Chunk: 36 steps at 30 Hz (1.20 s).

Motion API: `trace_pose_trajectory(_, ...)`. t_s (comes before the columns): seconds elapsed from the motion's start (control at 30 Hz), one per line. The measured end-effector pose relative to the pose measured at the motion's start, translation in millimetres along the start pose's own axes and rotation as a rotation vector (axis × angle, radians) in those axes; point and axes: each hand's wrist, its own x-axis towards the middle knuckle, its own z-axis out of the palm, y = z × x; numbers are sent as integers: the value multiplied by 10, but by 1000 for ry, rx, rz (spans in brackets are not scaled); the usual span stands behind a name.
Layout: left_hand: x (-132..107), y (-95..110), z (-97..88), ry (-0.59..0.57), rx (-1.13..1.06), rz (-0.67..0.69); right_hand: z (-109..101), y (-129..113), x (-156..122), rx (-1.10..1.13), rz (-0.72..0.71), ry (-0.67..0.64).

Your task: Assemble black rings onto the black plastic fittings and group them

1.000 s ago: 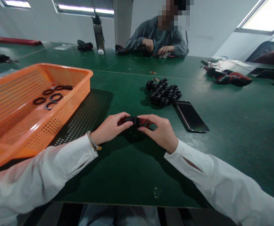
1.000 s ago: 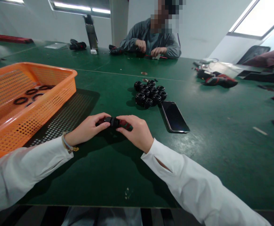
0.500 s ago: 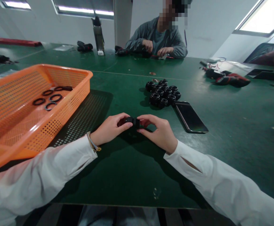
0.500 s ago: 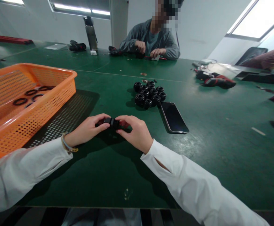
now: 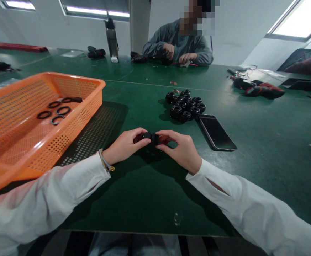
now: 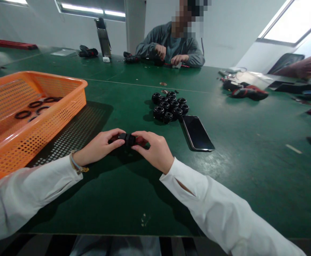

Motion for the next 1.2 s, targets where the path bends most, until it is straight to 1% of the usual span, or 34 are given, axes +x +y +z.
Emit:
trace_pose_trajectory(0.2, 2, -7, 1, 0, -10, 11, -25, -10, 3, 42, -2, -41)
trace_pose_trajectory(0.43, 5, -12, 8, 5, 6, 20, -17, -11, 8, 47, 22, -22)
trace_pose_trajectory(0.73, 3, -17, 0, 3, 10, 23, -22, -24, 9, 59, 50, -57)
trace_pose_trajectory(0.87, -2, -11, 0, 10, 11, 20, -12, -5, 5, 69, 59, -52)
trace_pose_trajectory(1.03, 1, -14, 2, 15, 11, 18, -10, -6, 17, 35, 64, -54)
trace_pose_trajectory(1.2, 5, -14, 1, 19, 10, 12, -16, -29, 26, -2, 56, -93)
